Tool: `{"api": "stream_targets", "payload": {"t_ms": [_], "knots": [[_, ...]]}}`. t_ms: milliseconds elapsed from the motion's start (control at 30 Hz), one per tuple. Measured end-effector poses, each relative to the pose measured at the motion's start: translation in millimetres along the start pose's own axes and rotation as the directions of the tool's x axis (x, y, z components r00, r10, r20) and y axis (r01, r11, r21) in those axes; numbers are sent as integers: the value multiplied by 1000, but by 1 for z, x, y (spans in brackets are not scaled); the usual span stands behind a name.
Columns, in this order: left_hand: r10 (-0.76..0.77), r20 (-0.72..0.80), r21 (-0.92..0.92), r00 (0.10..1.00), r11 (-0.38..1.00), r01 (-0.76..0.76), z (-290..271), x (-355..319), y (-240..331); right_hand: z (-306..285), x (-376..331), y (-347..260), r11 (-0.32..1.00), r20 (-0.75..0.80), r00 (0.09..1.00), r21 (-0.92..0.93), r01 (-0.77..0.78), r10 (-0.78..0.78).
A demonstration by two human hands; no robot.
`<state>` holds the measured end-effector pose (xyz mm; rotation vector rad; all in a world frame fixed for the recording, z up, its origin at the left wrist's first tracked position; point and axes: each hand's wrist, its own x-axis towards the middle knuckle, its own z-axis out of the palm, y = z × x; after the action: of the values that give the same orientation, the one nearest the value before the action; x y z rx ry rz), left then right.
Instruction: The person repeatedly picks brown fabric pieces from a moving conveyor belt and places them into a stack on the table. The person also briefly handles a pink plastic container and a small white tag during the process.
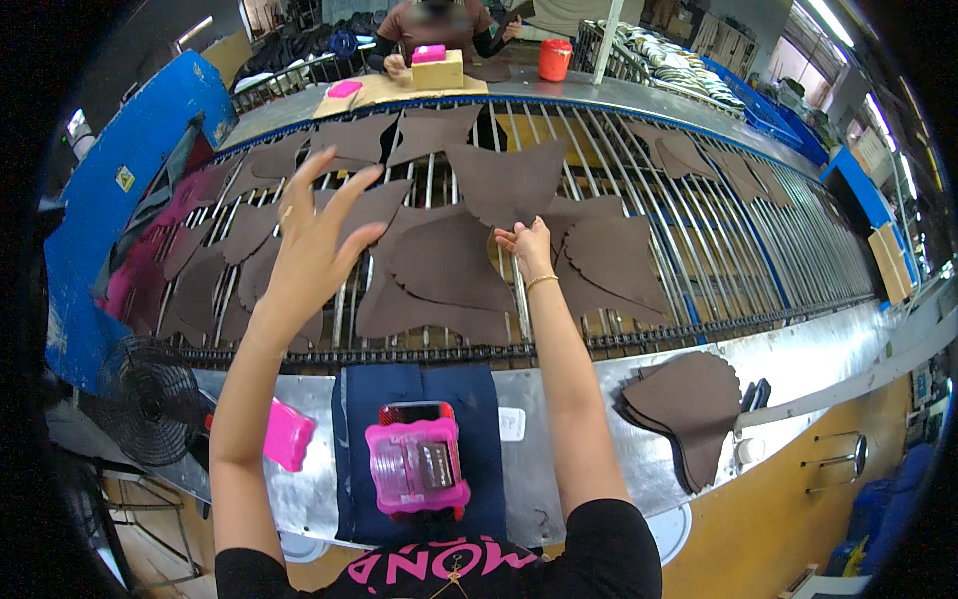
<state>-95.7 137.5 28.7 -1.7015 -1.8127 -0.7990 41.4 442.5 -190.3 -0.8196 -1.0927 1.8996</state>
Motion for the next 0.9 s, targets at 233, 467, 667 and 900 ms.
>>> {"api": "stream_targets", "payload": {"t_ms": [233, 467, 667, 900], "knots": [[-245, 187, 20, 951, 969, 246, -21, -88, -39, 1, 54, 16, 998, -281, 958, 26, -56, 61], [-370, 219, -12, 903, 924, 382, -35, -122, -26, 7, -54, -54, 914, 4, 992, -387, 121, -130], [-362, 241, -173, 900, 897, 407, -37, -137, 3, -142, -238, -112, 542, -232, 863, -839, 56, -448], [-358, 297, -254, 885, 864, 435, -31, -157, 26, -287, -400, -88, 83, -592, 591, -741, -666, -548]]}}
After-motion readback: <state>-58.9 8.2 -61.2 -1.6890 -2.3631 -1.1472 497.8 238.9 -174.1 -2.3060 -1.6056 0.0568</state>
